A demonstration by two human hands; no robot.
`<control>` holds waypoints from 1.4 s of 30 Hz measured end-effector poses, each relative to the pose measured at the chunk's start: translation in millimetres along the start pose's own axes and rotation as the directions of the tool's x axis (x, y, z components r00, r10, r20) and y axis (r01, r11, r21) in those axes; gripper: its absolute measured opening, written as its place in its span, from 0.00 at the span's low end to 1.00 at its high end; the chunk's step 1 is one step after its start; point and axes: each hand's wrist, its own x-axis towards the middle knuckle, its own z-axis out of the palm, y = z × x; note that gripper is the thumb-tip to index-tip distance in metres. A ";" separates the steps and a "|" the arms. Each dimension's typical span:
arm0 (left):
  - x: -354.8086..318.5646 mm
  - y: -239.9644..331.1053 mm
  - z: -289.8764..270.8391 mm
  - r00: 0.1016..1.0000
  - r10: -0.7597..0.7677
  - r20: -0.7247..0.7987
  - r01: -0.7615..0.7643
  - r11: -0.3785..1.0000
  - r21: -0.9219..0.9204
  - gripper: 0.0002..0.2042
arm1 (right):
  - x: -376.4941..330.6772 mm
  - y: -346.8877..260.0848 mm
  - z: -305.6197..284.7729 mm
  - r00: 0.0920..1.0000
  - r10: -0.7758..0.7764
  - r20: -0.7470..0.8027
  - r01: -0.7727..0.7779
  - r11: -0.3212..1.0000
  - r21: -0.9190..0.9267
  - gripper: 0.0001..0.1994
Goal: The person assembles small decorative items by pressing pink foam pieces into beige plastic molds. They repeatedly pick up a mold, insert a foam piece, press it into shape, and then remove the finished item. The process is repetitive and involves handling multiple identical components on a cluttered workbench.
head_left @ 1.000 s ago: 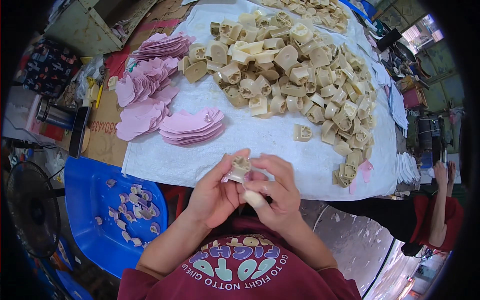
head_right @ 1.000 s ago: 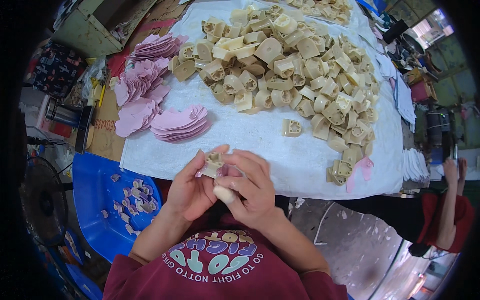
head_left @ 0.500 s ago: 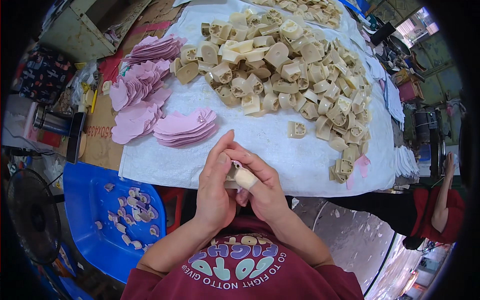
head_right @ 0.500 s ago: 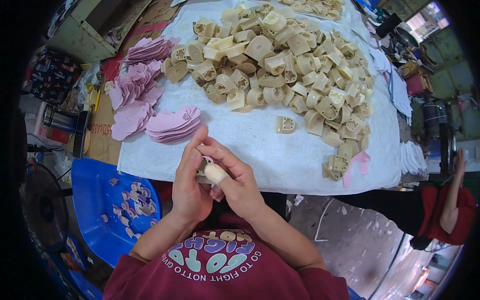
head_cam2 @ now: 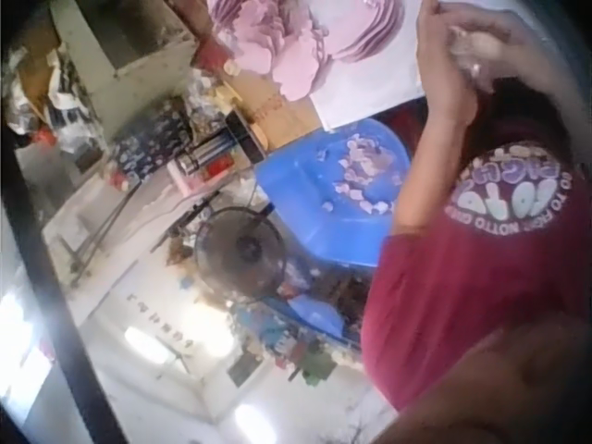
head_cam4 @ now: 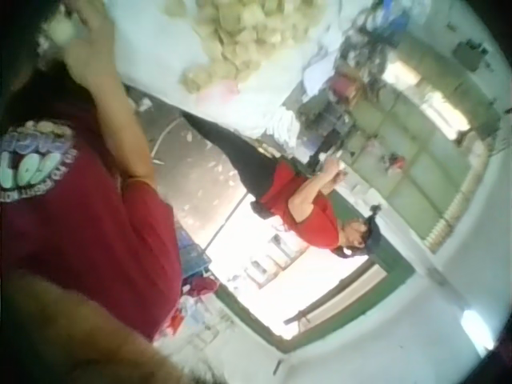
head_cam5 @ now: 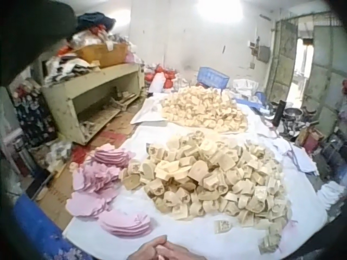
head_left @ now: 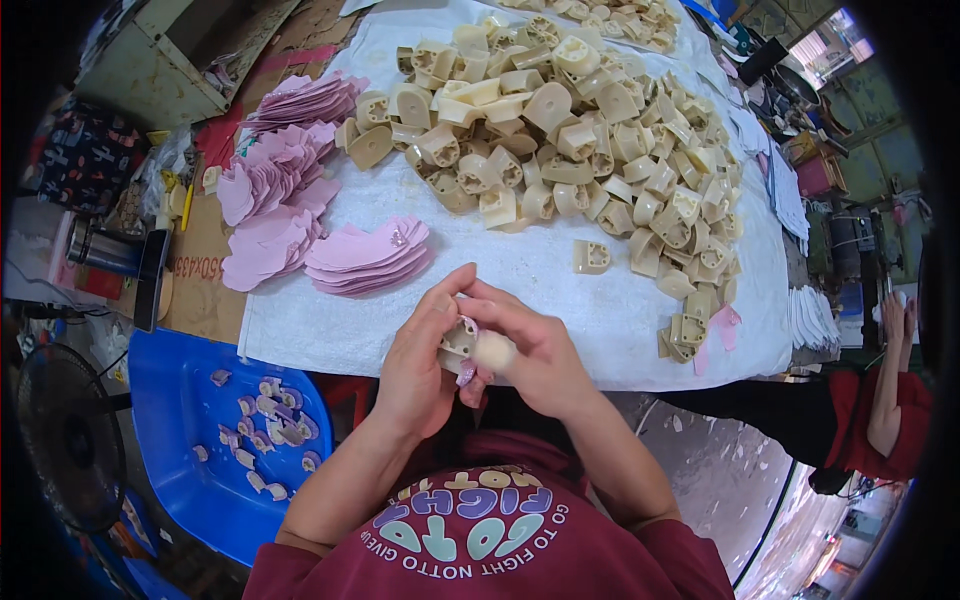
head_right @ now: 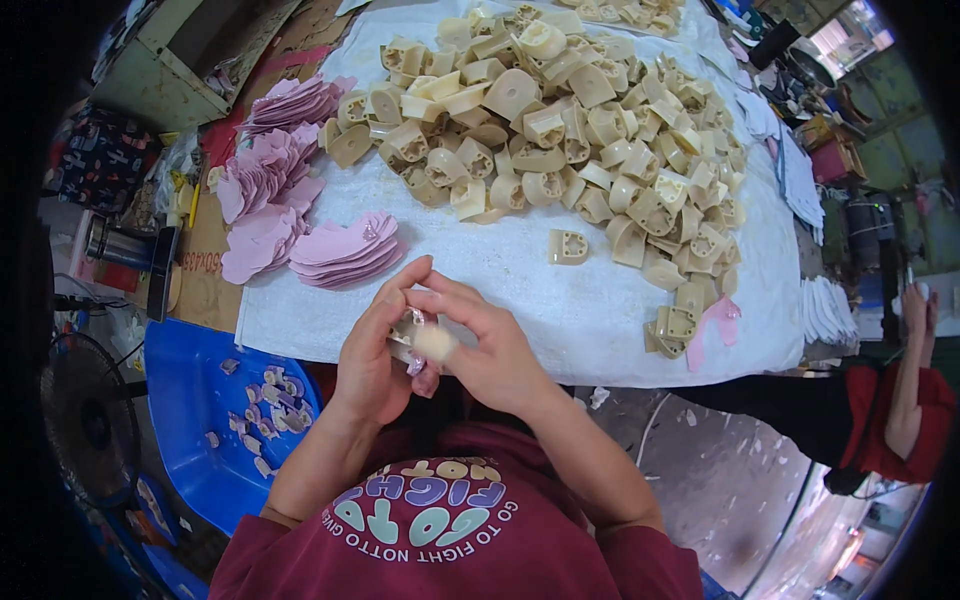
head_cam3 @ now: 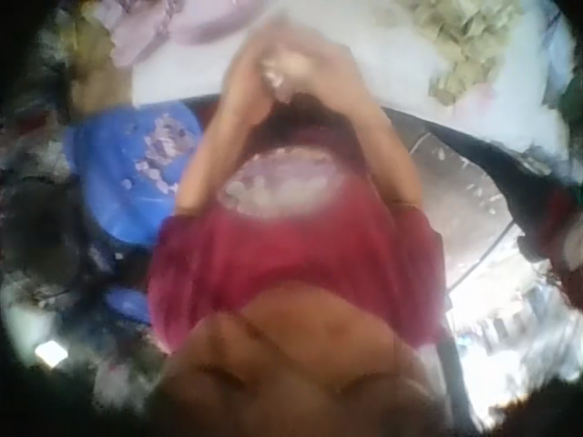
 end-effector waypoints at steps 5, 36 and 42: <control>-8.1 3.9 0.6 0.992 -0.024 0.123 0.014 0.997 0.077 0.28 | -0.5 -21.5 -12.7 0.933 -0.317 0.171 0.353 0.711 -0.608 0.25; -17.9 3.9 -10.5 0.948 0.015 0.319 0.074 0.962 -0.264 0.38 | -3.9 -4.9 -9.0 0.983 0.057 0.173 -0.132 0.875 0.465 0.14; -14.4 -1.0 -10.2 0.956 0.013 0.294 0.077 0.953 -0.294 0.38 | -1.6 2.7 -4.3 0.993 0.099 0.056 -0.114 0.901 0.418 0.14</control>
